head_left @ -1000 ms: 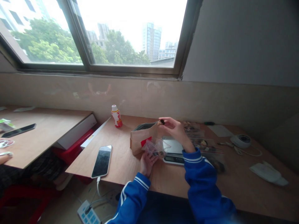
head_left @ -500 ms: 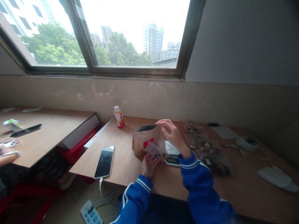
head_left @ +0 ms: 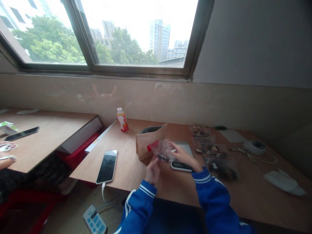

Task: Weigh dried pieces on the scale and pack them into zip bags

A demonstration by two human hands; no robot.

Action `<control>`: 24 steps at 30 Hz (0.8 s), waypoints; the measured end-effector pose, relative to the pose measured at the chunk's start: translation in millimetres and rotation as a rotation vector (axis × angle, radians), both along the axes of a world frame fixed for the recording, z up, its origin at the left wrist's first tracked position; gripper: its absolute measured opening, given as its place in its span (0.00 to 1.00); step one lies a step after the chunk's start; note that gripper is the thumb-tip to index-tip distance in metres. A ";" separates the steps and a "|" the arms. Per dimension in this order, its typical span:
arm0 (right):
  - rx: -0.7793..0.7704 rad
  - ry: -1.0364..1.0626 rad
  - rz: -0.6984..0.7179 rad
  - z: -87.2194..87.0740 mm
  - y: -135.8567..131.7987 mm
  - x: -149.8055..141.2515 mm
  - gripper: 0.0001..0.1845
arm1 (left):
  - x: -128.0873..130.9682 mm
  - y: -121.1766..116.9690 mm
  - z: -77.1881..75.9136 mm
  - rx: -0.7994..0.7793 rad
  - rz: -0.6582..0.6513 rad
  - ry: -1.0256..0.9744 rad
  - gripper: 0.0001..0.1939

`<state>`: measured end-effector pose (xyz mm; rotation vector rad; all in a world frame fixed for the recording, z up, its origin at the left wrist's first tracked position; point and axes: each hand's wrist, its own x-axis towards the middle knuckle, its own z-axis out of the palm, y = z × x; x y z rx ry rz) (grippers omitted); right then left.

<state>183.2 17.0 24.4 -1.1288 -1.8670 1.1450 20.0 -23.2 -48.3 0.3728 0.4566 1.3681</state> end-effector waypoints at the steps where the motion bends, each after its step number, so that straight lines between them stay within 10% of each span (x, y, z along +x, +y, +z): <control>1: -0.025 0.057 -0.026 -2.3 0.4 0.4 0.31 | 0.2 -0.7 3.3 0.042 -0.005 0.073 0.18; 17: -0.432 0.683 -0.113 -18.8 -27.9 -6.1 0.27 | -15.0 4.4 19.4 0.202 -0.052 0.665 0.21; 24: -0.490 0.820 -0.146 -33.5 -39.5 -15.3 0.27 | -0.5 2.2 27.6 0.193 0.206 0.965 0.17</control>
